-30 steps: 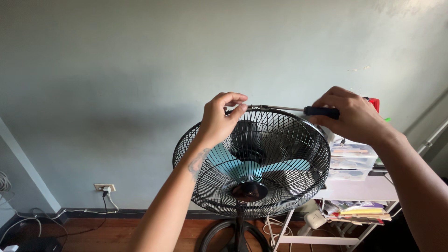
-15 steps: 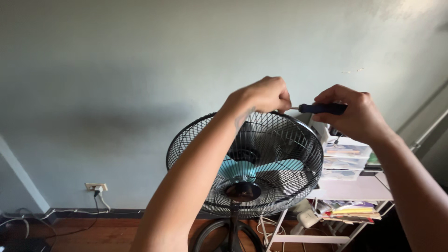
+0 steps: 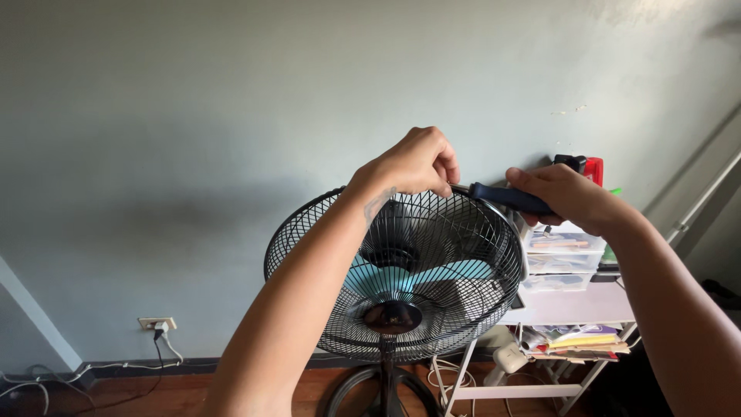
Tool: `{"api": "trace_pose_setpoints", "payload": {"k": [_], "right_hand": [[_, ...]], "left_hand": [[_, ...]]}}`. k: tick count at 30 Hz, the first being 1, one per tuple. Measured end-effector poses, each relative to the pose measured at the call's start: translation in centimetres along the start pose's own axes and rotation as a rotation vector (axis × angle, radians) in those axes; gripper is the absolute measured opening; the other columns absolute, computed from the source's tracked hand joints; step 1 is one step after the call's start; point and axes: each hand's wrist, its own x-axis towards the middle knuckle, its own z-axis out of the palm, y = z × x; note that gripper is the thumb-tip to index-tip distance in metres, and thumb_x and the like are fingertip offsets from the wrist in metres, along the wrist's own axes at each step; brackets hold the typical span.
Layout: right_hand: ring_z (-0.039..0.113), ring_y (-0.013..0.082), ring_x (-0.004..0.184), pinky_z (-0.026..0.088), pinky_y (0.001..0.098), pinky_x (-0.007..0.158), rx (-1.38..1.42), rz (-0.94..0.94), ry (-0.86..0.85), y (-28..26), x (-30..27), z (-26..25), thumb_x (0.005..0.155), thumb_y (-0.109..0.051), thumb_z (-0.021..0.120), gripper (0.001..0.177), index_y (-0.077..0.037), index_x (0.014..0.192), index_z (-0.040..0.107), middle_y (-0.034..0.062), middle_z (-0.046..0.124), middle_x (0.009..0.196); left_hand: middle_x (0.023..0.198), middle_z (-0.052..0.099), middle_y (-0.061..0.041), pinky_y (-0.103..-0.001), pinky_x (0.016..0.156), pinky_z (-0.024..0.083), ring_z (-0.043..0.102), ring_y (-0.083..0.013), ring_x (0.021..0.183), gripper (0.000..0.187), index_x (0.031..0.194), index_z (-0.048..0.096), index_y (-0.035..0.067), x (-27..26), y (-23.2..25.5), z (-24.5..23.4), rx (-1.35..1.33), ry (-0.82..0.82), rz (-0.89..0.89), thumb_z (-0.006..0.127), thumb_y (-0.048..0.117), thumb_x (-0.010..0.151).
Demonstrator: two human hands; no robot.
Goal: The person disassembles a standing fan by removing the front grille, fan blades, and rear grille using a screwdriver and hands. The parts are placed on a nearby chair.
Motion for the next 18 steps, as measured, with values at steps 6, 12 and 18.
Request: {"api": "trace_pose_setpoints", "payload": {"k": [6, 12, 18], "right_hand": [[0.046, 0.0123, 0.064, 0.04, 0.0288, 0.056, 0.085, -0.148, 0.06, -0.8, -0.1, -0.2, 0.097, -0.047, 0.062, 0.048, -0.005, 0.112, 0.077, 0.0039, 0.056, 0.072], [0.058, 0.0123, 0.077, 0.052, 0.0302, 0.068, 0.096, -0.327, 0.127, -0.9, -0.7, -0.3, 0.084, -0.035, 0.074, 0.044, -0.005, 0.117, 0.072, 0.0029, 0.066, 0.082], [0.066, 0.0144, 0.075, 0.057, 0.0317, 0.064, 0.347, -0.205, -0.038, 1.9, 1.0, -0.1, 0.098, -0.046, 0.053, 0.046, -0.014, 0.13, 0.063, 0.0032, 0.07, 0.088]], "left_hand": [[0.102, 0.08, -0.008, -0.037, 0.087, 0.056, 0.074, -0.0196, 0.095, 0.026, 0.104, 0.082, 0.013, 0.8, -0.2, -0.6, 0.138, -0.123, -0.076, 0.084, 0.024, 0.08], [0.103, 0.08, -0.007, -0.038, 0.088, 0.056, 0.074, -0.02, 0.097, 0.023, 0.103, 0.082, 0.015, 1.2, -0.3, -1.4, 0.109, -0.136, -0.089, 0.08, 0.022, 0.081], [0.093, 0.081, -0.006, -0.034, 0.081, 0.059, 0.076, -0.0177, 0.088, 0.02, 0.092, 0.083, 0.011, 0.7, -0.4, -1.4, 0.077, -0.075, -0.053, 0.087, 0.018, 0.074]]}}
